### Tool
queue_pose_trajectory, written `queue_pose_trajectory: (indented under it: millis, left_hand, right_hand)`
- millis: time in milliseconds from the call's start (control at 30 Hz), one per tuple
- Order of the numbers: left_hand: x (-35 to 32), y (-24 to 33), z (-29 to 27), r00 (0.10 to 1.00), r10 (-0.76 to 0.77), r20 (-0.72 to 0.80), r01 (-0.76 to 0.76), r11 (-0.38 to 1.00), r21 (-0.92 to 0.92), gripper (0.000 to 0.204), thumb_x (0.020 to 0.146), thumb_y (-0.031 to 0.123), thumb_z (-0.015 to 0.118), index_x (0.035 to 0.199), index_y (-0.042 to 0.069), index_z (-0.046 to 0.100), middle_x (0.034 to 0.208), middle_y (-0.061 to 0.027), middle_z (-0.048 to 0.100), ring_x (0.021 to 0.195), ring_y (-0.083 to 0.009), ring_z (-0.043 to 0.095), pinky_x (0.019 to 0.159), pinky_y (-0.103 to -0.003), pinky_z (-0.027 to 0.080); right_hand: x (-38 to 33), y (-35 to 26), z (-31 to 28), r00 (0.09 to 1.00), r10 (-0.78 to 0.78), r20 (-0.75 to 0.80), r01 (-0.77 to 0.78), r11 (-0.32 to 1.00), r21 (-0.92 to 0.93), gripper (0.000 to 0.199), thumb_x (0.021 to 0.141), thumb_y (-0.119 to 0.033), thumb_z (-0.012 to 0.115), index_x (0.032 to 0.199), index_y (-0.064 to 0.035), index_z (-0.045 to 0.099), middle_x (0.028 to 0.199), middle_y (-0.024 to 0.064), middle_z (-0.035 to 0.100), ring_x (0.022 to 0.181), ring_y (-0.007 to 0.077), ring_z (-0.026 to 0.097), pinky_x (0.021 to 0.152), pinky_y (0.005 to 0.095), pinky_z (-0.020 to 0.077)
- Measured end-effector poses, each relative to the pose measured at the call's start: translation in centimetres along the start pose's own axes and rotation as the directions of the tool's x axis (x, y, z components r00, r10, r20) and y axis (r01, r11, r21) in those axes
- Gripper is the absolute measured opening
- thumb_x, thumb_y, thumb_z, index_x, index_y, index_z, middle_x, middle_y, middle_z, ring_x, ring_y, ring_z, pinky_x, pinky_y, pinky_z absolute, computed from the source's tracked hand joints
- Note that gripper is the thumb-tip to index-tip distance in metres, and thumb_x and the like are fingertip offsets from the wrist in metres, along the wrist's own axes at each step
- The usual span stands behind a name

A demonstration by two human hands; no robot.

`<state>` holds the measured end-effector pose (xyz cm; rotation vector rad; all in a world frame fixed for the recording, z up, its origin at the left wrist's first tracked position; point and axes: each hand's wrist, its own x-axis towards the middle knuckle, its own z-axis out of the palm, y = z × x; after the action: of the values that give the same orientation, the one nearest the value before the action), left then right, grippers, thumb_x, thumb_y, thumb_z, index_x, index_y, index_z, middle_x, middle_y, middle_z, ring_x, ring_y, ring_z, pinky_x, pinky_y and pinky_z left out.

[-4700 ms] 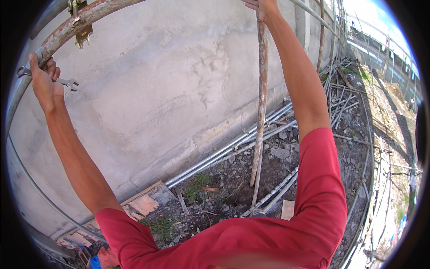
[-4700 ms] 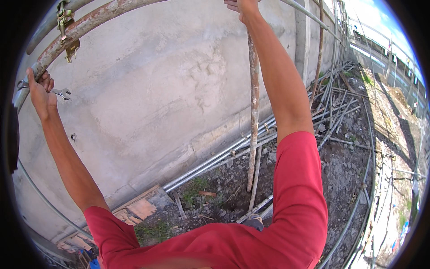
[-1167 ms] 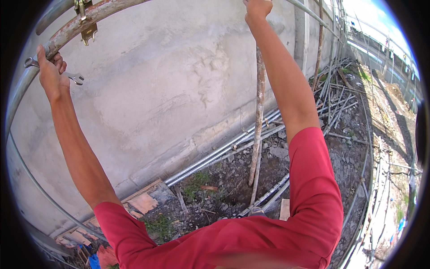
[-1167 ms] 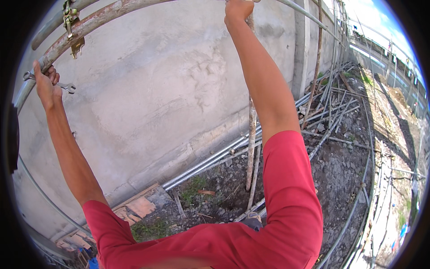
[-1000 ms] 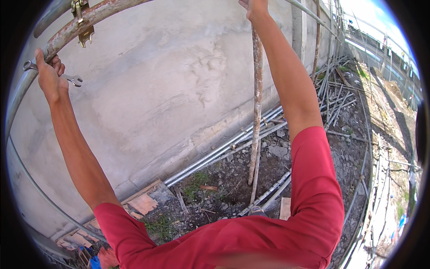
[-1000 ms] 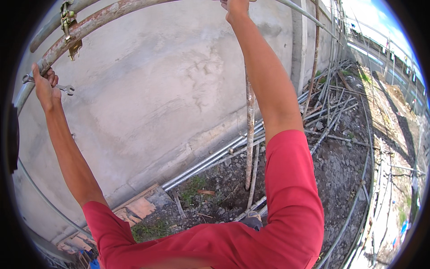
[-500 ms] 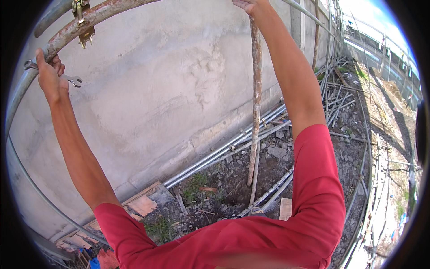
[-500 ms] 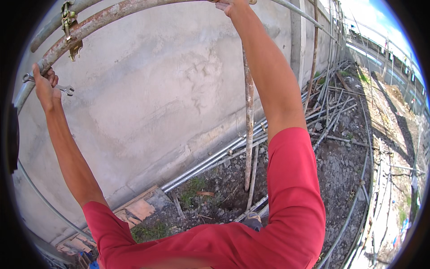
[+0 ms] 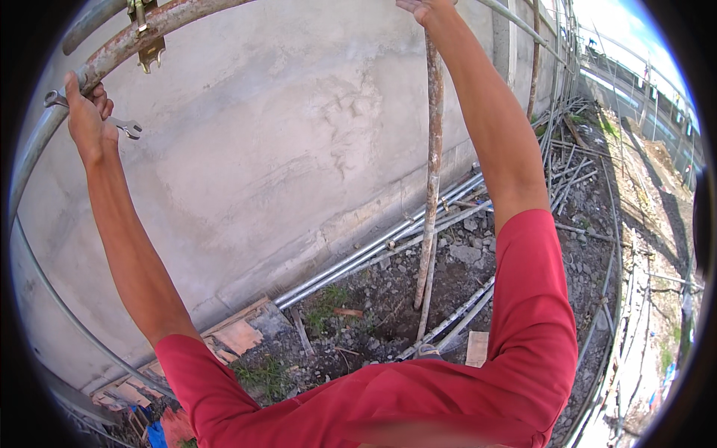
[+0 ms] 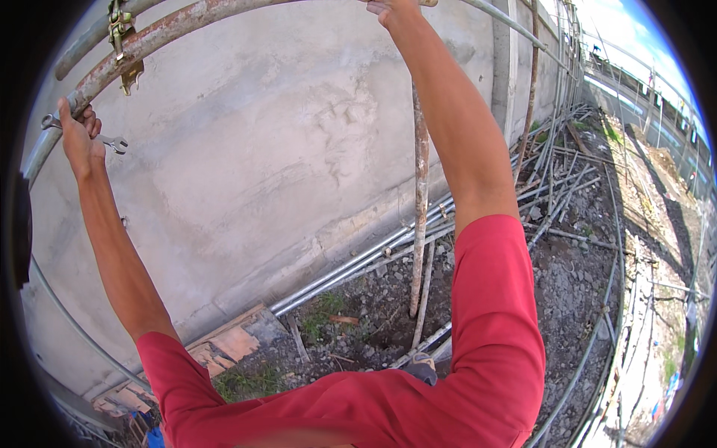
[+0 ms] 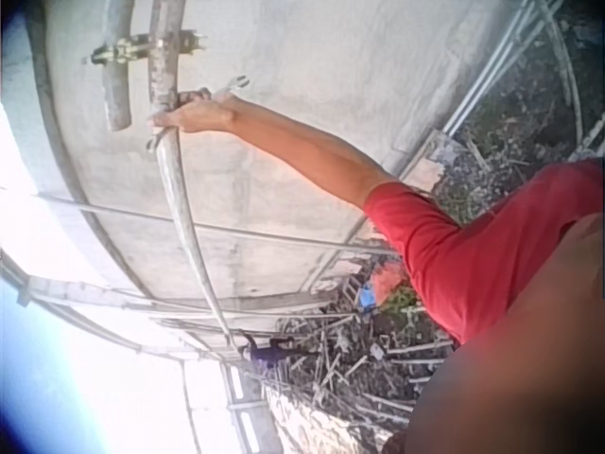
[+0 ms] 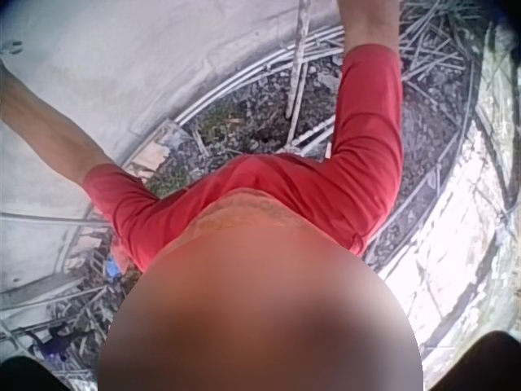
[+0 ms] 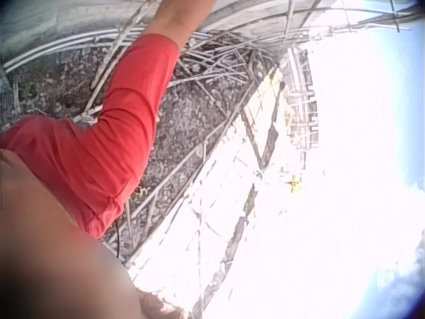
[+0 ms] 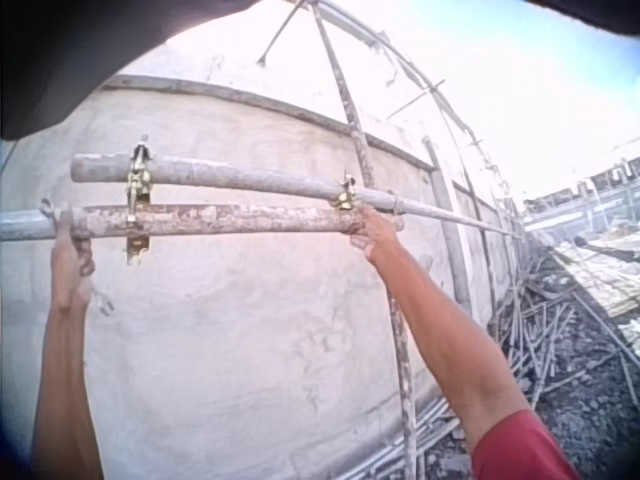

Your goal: The person positions a metal scaffolding pole against a wall and uses a wrench to tighten nuts on the pole's joints. The person repeatedly adjusts the pole and tightens multiple connection points to secure the structure.

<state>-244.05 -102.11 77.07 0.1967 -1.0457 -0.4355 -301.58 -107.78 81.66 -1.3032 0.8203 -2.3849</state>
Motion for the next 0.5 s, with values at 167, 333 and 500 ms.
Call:
queue_pose_trajectory:
  millis: [167, 333, 500]
  left_hand:
    - [-0.1, 0.1, 0.0, 1.000, -0.005, 0.017, 0.005, 1.000, -0.015, 0.043, 0.103, 0.046, 0.061, 0.092, 0.005, 0.061, 0.071, -0.0024, 0.054, 0.053, -0.0070, 0.036, 0.051, -0.024, 0.031]
    - [-0.2, -0.1, 0.2, 1.000, -0.001, -0.030, 0.002, 1.000, 0.013, 0.042, 0.102, 0.045, 0.061, 0.092, 0.004, 0.061, 0.071, -0.0026, 0.055, 0.053, -0.0075, 0.036, 0.052, -0.024, 0.030]
    - [-0.1, -0.3, 0.2, 0.999, 0.015, -0.049, -0.015, 1.000, 0.001, 0.043, 0.101, 0.045, 0.063, 0.090, 0.004, 0.062, 0.072, -0.0032, 0.056, 0.053, -0.0081, 0.036, 0.052, -0.025, 0.030]
  right_hand:
    - [-1.4, 0.1, -0.5, 0.777, -0.628, -0.054, 0.307, 0.453, -0.837, 0.036, 0.101, -0.044, 0.054, 0.103, -0.0098, 0.066, 0.087, 0.0125, 0.068, 0.077, 0.0219, 0.068, 0.061, 0.0435, 0.0567]
    - [-1.7, -3.2, -1.3, 0.992, -0.080, -0.097, 0.029, 0.895, -0.446, 0.041, 0.104, -0.042, 0.049, 0.096, -0.0048, 0.063, 0.078, 0.0121, 0.065, 0.056, 0.0200, 0.062, 0.045, 0.0344, 0.0505]
    - [2.0, -4.2, -4.1, 0.641, 0.256, 0.723, -0.323, 0.945, -0.048, 0.040, 0.107, -0.037, 0.050, 0.092, -0.0025, 0.063, 0.077, 0.0135, 0.066, 0.057, 0.0190, 0.062, 0.045, 0.0270, 0.0483]
